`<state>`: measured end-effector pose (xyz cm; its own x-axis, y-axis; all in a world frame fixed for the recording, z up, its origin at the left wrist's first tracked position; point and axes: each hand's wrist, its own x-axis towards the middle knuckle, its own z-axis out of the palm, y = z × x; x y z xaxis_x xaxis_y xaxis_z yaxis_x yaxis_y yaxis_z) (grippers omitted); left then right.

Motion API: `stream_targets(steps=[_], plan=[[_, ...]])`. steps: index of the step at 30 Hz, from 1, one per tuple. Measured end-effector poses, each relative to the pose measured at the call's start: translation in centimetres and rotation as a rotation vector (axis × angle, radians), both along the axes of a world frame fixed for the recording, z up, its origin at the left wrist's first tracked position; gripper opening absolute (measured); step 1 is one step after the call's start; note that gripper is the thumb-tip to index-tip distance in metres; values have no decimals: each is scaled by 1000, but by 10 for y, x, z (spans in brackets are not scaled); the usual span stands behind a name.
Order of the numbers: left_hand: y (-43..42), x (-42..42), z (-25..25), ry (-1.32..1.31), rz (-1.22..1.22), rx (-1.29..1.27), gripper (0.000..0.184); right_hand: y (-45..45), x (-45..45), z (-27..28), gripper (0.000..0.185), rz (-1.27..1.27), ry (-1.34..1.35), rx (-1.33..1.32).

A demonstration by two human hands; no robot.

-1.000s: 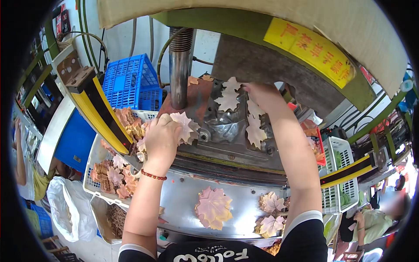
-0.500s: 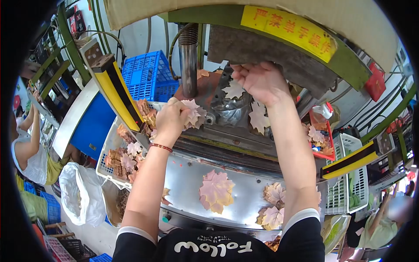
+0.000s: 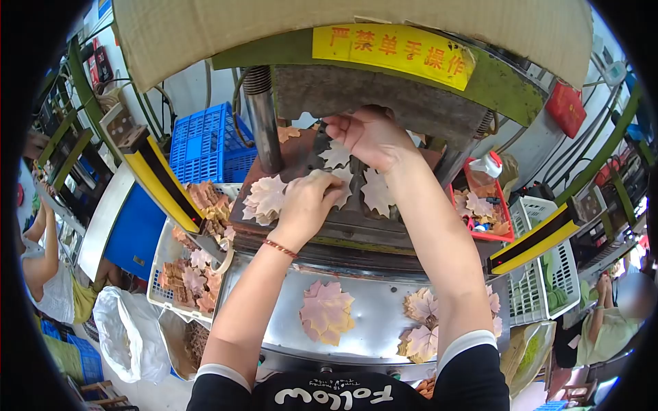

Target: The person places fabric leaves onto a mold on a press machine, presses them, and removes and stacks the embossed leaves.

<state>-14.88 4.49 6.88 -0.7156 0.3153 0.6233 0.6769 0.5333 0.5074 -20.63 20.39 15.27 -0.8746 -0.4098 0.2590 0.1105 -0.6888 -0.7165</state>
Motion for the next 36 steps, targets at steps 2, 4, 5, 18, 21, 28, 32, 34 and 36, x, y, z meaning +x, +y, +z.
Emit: stream_targets(steps=[2, 4, 5, 18, 21, 28, 32, 34, 36], plan=[[-2, 0, 3, -10, -23, 15, 15, -12, 6, 5, 8, -183, -84, 47], [-6, 0, 2, -8, -31, -3, 16, -6, -1, -3, 9, -223, -2, 167], [-7, -1, 1, 4, -31, -28, 16, -3, -5, -6, 10, -241, 40, 226], [67, -81, 83, -531, 64, 252, 20, 42, 7, -18, 26, -480, 174, 1251], [70, -68, 99, -215, 47, -128, 13, 40, 2, -26, 30, -943, 613, 1580], [42, 74, 64, 401, -485, 140, 9, 35, 35, -15, 32, -887, 226, 728], [-5, 139, 48, 484, -673, 83, 11, 44, 86, -17, 28, -941, 125, 715], [-35, 154, 34, 421, -661, 69, 11, 50, 132, -40, 25, -979, 185, 584], [-67, 166, 25, 298, -608, 13, 11, 54, 183, -64, 24, -1010, 103, 666]])
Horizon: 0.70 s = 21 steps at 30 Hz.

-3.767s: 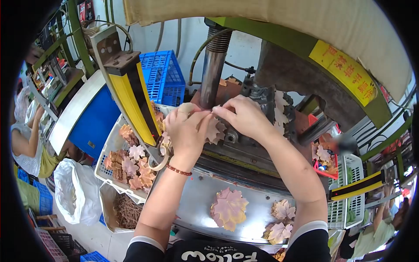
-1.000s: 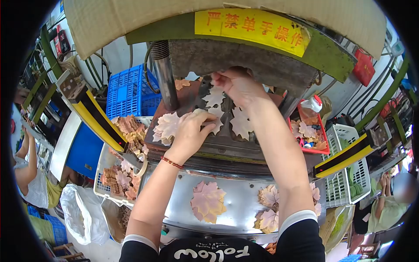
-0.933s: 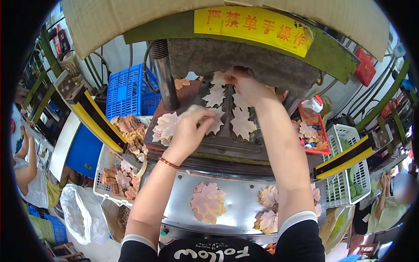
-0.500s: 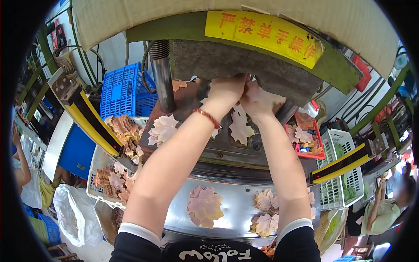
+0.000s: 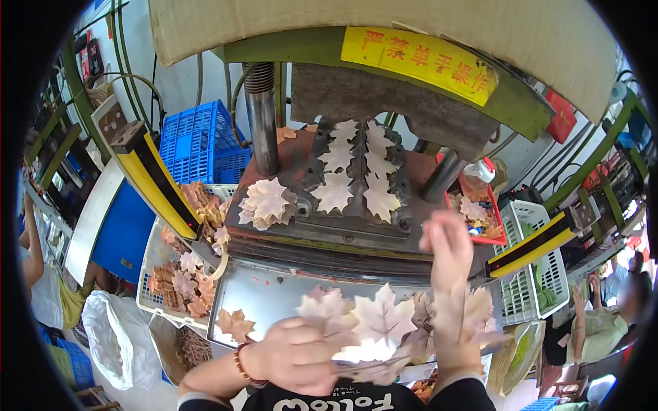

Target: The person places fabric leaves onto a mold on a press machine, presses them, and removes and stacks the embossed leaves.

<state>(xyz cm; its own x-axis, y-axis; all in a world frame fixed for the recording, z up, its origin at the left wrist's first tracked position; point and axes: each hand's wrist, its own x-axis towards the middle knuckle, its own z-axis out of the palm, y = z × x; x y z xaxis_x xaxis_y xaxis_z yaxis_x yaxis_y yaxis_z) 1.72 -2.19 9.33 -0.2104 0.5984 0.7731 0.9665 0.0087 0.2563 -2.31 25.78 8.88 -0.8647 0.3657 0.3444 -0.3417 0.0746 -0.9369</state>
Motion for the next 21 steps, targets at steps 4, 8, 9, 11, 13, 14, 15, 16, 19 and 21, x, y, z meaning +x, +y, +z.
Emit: stream_targets(steps=[4, 8, 9, 11, 13, 14, 15, 16, 19, 21], plan=[[-40, 28, -68, -221, 215, -57, 12, 3, 97, -98, 18, -156, -93, 85], [-57, 66, -139, -236, 567, -209, 11, -10, 172, -138, 24, -186, -79, 753], [-57, 71, -153, -223, 652, -231, 12, -24, 180, -140, 28, -223, -66, 898], [-56, 76, -168, -191, 689, -279, 15, -32, 190, -151, 35, -189, -65, 1009], [-55, 76, -173, -139, 703, -286, 15, -32, 186, -149, 36, -142, -16, 1110], [-59, 77, -180, -133, 716, -301, 15, -30, 191, -156, 41, -172, -43, 1093], [-59, 79, -182, -141, 655, -296, 14, -29, 198, -158, 44, -156, -102, 1145], [-57, 79, -181, -147, 632, -286, 14, -27, 201, -160, 48, -114, -130, 1202], [-56, 84, -186, -154, 649, -259, 13, -1, 198, -172, 53, 251, -613, 1263], [-55, 83, -187, -148, 673, -224, 14, -15, 176, -163, 51, 267, -468, 1238]])
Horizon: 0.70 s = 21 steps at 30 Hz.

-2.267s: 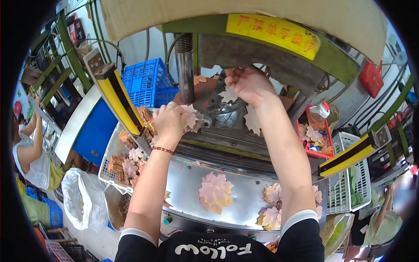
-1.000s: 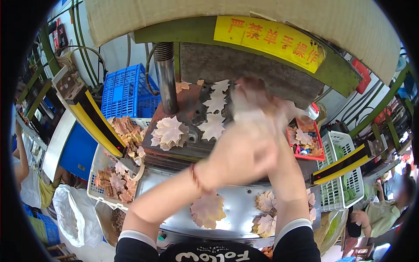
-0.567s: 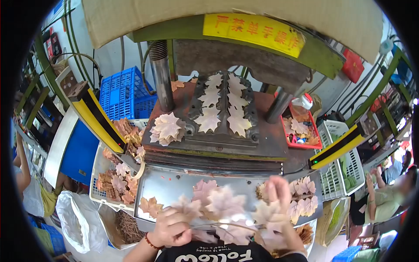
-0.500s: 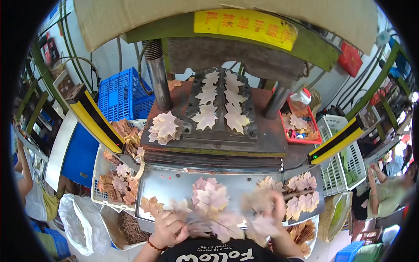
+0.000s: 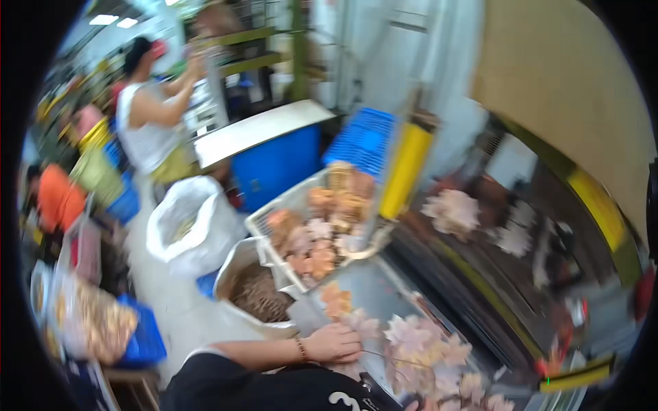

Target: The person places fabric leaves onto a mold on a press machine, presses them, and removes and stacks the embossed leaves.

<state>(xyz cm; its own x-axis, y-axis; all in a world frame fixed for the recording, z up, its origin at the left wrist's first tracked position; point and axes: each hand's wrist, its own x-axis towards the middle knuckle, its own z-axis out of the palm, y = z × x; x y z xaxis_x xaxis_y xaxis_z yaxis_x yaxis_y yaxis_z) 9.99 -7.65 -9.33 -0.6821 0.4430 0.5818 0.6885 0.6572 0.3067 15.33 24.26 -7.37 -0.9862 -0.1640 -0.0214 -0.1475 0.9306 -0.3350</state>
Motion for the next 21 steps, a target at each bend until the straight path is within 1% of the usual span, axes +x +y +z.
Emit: stream_targets(steps=[1, 3, 6, 8, 12, 15, 17, 19, 21], plan=[[-2, 2, 0, -8, 38, -16, 14, -12, -13, 0, 50, 83, 152, -80], [-1, 3, -1, -34, 29, -34, 14, -42, -40, -4, 49, 225, 259, -157], [-1, 3, 1, -63, 35, -50, 15, -84, -69, -6, 46, 336, 243, -221], [-2, 3, 2, -49, 33, -25, 15, -96, -76, -5, 45, 373, 222, -241], [-1, 0, 0, 20, 14, 20, 15, -97, -86, -5, 42, 411, 199, -259], [-2, 2, 1, 22, -16, 25, 13, -90, -87, -2, 40, 423, 191, -266], [3, 0, 5, 46, -133, 188, 13, -84, -86, 1, 38, 414, 177, -264], [14, -6, 44, 87, -300, 380, 13, -79, -86, 6, 37, 417, 185, -261], [26, -14, 92, 143, -389, 440, 15, -68, -80, 12, 36, 407, 171, -258]])
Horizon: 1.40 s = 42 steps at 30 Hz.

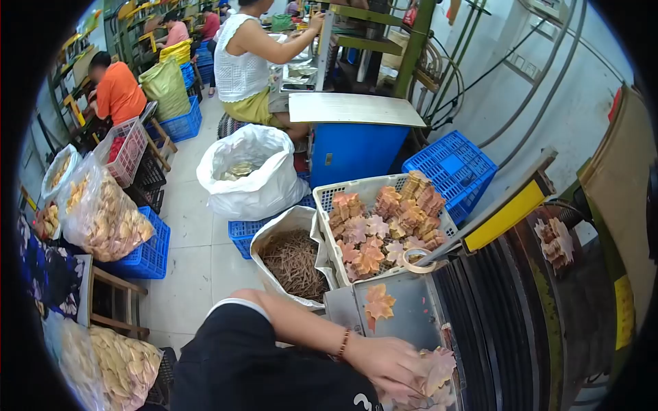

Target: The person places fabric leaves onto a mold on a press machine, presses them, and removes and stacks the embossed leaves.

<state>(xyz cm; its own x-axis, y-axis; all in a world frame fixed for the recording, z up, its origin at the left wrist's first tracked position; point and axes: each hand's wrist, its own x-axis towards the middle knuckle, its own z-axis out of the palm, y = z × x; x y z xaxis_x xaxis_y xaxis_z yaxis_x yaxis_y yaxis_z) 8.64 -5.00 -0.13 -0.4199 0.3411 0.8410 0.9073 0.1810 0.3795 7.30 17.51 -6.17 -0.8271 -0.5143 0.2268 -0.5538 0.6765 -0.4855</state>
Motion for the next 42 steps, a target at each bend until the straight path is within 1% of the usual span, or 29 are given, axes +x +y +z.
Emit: stream_targets(steps=[2, 5, 7, 10, 11, 12, 14, 15, 16, 17, 18, 19, 20, 21, 23, 25, 26, 29, 30, 31, 33, 34, 37, 38, 40, 41, 42], plan=[[15, -7, 42, 16, -155, 50, 19, 8, 5, 7, 34, -24, -19, -4], [50, -15, 96, 344, -285, 121, 28, 24, 16, 19, 32, -62, -34, -22], [64, -6, 117, 403, -300, 117, 31, 39, 28, 27, 31, -95, -46, -36], [64, -8, 124, 412, -287, 159, 34, 69, 53, 43, 29, -147, -56, -80], [59, -11, 125, 397, -281, 182, 35, 80, 63, 49, 29, -160, -57, -102], [44, -10, 122, 339, -221, 15, 29, 91, 76, 55, 28, -175, -58, -126], [32, -12, 118, 98, -258, -7, 18, 105, 99, 70, 27, -211, -112, -192], [25, -12, 119, 31, -239, -94, 16, 88, 103, 104, 25, -304, -496, -304], [17, -16, 119, -20, -247, -191, 14, 91, 102, 95, 23, -254, -125, -260], [12, -21, 124, -76, -277, -311, 12, 80, 103, 103, 19, -314, -65, -267], [11, -22, 126, -159, -298, -403, 11, 83, 109, 110, 21, -343, -182, -333], [7, -22, 117, -248, -272, -478, 10, 85, 104, 108, 22, -262, -171, -437], [11, -25, 126, -297, -231, -598, 8, 88, 102, 102, 22, -260, -152, -507], [15, -30, 123, -376, -274, -636, 10, 89, 105, 95, 21, -230, -132, -573], [30, -39, 110, -351, -262, -718, 15, 101, 108, 89, 20, -317, -167, -754], [66, -40, 110, -272, -305, -727, 17, 131, 124, 101, 21, -443, -220, -781], [84, -40, 113, -236, -314, -729, 19, 147, 130, 106, 21, -507, -162, -738], [146, -43, 125, -140, -346, -592, 20, 196, 133, 131, 19, -668, 5, -657], [168, -42, 126, -154, -337, -554, 19, 215, 132, 135, 19, -724, 64, -607], [187, -42, 122, -166, -327, -516, 18, 235, 130, 139, 19, -776, 125, -556], [221, -45, 105, -145, -292, -469, 15, 267, 125, 145, 21, -822, 116, -543], [232, -46, 92, -135, -275, -447, 14, 279, 125, 143, 24, -871, -25, -647], [255, -45, 41, -212, -273, -486, 12, 300, 115, 123, 22, -894, -164, -576], [259, -45, 24, -223, -261, -554, 11, 303, 110, 113, 23, -917, -285, -579], [263, -43, 2, -244, -237, -687, 11, 311, 102, 74, 23, -856, -331, -421], [263, -43, 1, -266, -243, -666, 12, 312, 99, 62, 23, -848, -346, -357], [263, -45, 1, -288, -248, -645, 12, 307, 96, 64, 23, -841, -316, -326]])
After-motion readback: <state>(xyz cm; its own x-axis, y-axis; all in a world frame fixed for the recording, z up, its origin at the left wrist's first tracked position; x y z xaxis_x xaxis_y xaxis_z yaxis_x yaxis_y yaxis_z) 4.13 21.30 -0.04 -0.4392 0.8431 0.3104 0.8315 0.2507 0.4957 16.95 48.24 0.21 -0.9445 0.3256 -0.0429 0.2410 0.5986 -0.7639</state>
